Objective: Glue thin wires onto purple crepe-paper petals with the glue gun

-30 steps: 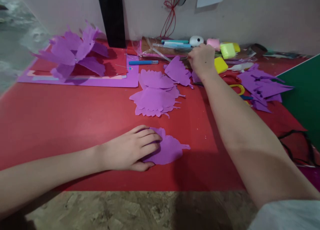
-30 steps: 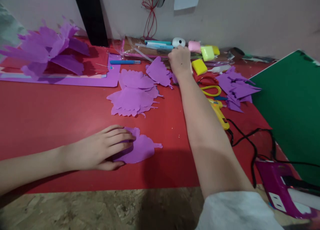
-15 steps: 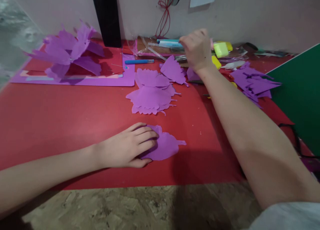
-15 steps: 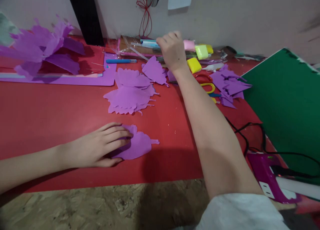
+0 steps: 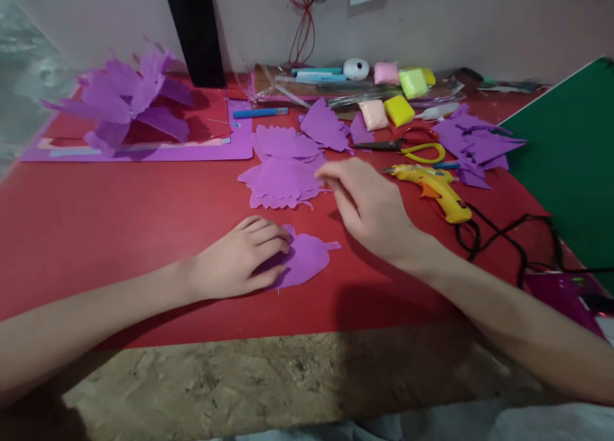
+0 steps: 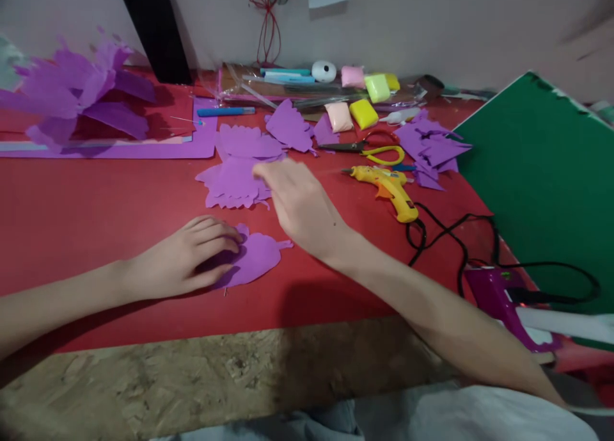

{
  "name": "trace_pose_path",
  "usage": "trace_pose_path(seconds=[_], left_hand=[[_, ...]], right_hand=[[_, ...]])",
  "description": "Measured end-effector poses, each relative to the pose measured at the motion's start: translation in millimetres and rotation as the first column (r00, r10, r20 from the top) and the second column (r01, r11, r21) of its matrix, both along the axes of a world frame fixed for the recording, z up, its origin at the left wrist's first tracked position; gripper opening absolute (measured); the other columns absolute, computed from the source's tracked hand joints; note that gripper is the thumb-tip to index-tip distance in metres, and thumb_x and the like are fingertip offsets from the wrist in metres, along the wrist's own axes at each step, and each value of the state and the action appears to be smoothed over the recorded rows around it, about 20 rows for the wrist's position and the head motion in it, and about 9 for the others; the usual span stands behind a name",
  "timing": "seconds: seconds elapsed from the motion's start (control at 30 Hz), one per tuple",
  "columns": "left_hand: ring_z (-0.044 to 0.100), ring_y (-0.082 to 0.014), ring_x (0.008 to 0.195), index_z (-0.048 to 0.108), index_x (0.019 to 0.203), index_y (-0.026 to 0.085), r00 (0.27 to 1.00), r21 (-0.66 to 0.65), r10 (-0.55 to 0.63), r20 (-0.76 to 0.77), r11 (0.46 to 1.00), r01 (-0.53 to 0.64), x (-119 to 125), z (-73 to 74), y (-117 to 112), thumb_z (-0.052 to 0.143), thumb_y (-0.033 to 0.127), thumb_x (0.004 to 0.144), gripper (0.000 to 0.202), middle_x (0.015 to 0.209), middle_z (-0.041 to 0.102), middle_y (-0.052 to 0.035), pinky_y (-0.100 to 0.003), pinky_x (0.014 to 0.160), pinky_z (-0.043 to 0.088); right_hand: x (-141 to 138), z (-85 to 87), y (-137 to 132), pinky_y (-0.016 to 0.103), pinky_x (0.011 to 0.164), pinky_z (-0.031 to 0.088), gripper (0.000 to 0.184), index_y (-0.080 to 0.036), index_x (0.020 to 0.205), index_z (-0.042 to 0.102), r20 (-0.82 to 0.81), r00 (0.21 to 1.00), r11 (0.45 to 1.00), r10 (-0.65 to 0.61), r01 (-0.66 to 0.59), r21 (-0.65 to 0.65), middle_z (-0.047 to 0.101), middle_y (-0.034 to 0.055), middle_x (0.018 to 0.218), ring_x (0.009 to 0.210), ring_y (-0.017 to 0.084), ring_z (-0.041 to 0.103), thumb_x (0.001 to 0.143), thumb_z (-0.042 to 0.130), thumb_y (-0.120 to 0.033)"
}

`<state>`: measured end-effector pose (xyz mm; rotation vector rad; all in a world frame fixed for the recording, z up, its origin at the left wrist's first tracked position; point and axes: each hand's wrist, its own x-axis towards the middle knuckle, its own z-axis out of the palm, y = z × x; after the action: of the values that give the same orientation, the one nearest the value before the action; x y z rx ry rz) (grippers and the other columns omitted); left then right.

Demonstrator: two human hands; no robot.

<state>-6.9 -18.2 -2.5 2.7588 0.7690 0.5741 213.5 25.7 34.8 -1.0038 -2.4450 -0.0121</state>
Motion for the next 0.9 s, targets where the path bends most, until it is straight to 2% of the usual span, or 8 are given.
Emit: trace_pose_path(seconds=[0.13, 0.27, 0.47, 0.7, 0.9], left_hand=[[0.064, -0.0184, 0.097, 0.062, 0.097, 0.016, 0.999, -0.054, -0.051, 0.008, 0.997, 0.051, -4, 2.9, 6, 0.040, 0.022, 0.096, 0.023, 0.098, 0.070, -0.0083, -0.035, 0.091, 0.049], [0.063, -0.0186, 0.100, 0.061, 0.098, 0.015, 0.997, -0.066, -0.079, 0.020, 0.995, 0.081, -5, 2.7, 10, 0.043, 0.018, 0.093, 0.019, 0.099, 0.069, -0.0088, -0.035, 0.092, 0.049], [0.062, -0.0197, 0.099, 0.062, 0.100, 0.014, 0.995, -0.058, -0.095, 0.024, 0.994, 0.096, -5, 1.5, 11, 0.044, 0.018, 0.092, 0.020, 0.099, 0.069, -0.0094, -0.037, 0.094, 0.049], [0.064, -0.0191, 0.101, 0.063, 0.101, 0.014, 0.995, -0.024, -0.102, 0.010, 0.994, 0.102, -4, 3.2, 10, 0.041, 0.021, 0.097, 0.023, 0.099, 0.070, -0.0100, -0.039, 0.099, 0.049], [0.065, -0.0174, 0.096, 0.066, 0.097, 0.014, 0.967, 0.086, -0.255, 0.022, 0.964, 0.252, 1, 0.2, 5, 0.042, 0.025, 0.098, 0.026, 0.092, 0.071, -0.0080, -0.036, 0.101, 0.049]], right_hand=[[13, -15.9, -32, 0.028, 0.072, 0.052, 0.023, -0.024, 0.094, 0.057, -0.093, 0.991, 0.990, 0.101, -0.109, -0.092, 0.062, 0.0037, 0.091, 0.083, 0.014, 0.061, 0.096, 0.037, -0.013], [15, -28.7, -41, 0.022, 0.067, 0.051, 0.024, -0.020, 0.090, 0.059, -0.138, 0.965, 0.959, 0.224, -0.244, -0.146, 0.061, 0.0032, 0.085, 0.075, 0.010, 0.058, 0.096, 0.037, -0.013], [9, -41.5, -43, 0.023, 0.072, 0.053, 0.028, -0.014, 0.086, 0.063, -0.125, 0.932, 0.936, 0.339, -0.348, -0.056, 0.063, 0.0053, 0.083, 0.081, 0.011, 0.058, 0.097, 0.036, -0.011], [5, -47.5, -47, 0.025, 0.071, 0.052, 0.034, -0.013, 0.085, 0.066, -0.097, 0.935, 0.938, 0.341, -0.346, -0.032, 0.064, 0.0065, 0.081, 0.080, 0.013, 0.055, 0.098, 0.034, -0.012], [5, -50.3, -46, 0.025, 0.073, 0.049, 0.031, -0.012, 0.085, 0.066, -0.096, 0.929, 0.934, 0.356, -0.357, 0.014, 0.064, 0.0061, 0.080, 0.080, 0.014, 0.053, 0.096, 0.038, -0.010]])
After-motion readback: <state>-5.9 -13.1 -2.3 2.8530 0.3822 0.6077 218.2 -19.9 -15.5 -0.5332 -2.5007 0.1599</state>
